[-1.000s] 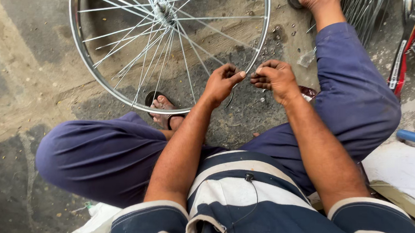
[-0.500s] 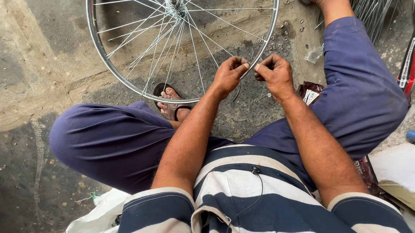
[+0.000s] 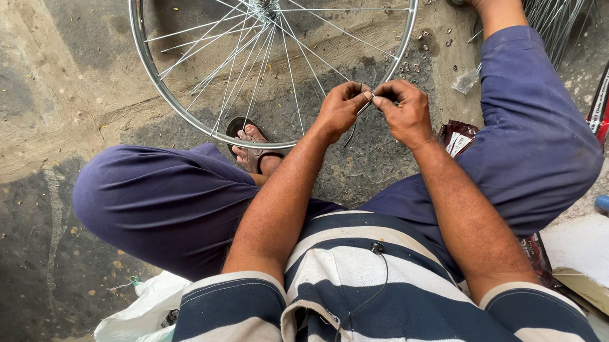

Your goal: The person sits on the ground and installs spokes into a bicycle wheel rim, threading them through the hub and tightening the nipples by hand. The person rotates the wheel periodically to access different sections and continues adding spokes until the wheel is fully laced.

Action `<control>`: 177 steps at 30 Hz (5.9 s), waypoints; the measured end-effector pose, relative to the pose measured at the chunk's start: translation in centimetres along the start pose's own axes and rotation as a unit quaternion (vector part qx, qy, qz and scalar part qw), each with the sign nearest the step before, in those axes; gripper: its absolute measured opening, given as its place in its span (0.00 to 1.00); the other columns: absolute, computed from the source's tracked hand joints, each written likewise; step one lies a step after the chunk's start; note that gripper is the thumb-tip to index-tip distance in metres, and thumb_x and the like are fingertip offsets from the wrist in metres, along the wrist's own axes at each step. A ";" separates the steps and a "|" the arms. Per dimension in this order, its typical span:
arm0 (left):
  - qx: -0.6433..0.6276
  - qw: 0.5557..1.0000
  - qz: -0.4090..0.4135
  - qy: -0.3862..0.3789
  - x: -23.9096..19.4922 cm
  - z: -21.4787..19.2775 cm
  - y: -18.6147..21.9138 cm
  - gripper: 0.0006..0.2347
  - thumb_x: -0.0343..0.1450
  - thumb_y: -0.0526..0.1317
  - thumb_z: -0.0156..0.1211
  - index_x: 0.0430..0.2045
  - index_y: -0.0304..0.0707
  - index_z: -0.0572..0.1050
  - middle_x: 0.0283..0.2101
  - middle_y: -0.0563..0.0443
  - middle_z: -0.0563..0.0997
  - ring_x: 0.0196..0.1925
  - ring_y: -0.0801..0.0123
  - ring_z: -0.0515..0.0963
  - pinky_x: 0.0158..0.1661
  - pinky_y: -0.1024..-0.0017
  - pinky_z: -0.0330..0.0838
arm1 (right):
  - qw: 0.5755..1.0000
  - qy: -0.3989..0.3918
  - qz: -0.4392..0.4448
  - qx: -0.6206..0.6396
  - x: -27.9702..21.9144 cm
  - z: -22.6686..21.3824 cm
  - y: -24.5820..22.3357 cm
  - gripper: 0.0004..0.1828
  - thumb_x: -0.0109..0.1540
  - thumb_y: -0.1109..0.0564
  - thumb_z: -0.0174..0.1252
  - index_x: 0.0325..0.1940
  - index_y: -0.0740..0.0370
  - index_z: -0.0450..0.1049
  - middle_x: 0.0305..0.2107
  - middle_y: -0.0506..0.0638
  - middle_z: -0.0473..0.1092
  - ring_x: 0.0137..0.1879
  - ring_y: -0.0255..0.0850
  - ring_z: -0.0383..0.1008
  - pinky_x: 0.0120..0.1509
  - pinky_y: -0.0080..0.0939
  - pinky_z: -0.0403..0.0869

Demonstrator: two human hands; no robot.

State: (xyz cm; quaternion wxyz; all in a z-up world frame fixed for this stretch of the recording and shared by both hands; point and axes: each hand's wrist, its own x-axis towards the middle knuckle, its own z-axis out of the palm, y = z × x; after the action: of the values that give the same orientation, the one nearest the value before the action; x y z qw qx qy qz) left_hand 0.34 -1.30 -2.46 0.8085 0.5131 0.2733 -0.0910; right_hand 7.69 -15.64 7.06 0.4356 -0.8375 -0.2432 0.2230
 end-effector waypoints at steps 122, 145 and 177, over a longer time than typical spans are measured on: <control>0.217 0.966 0.069 0.118 -1.1 0.3 2.7 0.19 0.70 0.41 0.69 0.47 0.34 0.66 0.38 0.43 0.82 0.38 0.61 0.82 0.40 0.65 0.75 | 0.948 0.087 0.195 -0.235 16.5 0.8 20.2 0.05 0.61 0.62 0.63 0.39 0.58 0.82 0.35 0.58 0.78 0.41 0.53 0.80 0.45 0.50 0.75; 0.267 0.953 -0.052 0.135 -0.2 0.8 1.6 0.20 0.71 0.43 0.67 0.51 0.37 0.65 0.37 0.47 0.83 0.37 0.62 0.84 0.38 0.63 0.77 | 0.787 -0.145 0.441 -0.406 3.7 -3.5 23.4 0.15 0.58 0.56 0.65 0.47 0.65 0.80 0.49 0.64 0.76 0.54 0.56 0.78 0.58 0.51 0.77; 0.267 0.933 0.222 0.099 -4.6 2.4 6.4 0.07 0.71 0.35 0.63 0.41 0.39 0.81 0.43 0.46 0.85 0.43 0.60 0.87 0.44 0.66 0.81 | 0.937 -0.022 0.110 0.332 -1.0 -2.4 0.7 0.08 0.63 0.67 0.66 0.47 0.68 0.78 0.38 0.52 0.78 0.43 0.36 0.80 0.50 0.38 0.82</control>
State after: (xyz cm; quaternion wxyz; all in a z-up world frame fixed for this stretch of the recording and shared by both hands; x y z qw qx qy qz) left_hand 0.06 -1.15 5.78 0.6100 0.7642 0.1966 0.0718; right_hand 8.52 -18.07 7.92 0.6560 -0.6618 -0.0714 0.3559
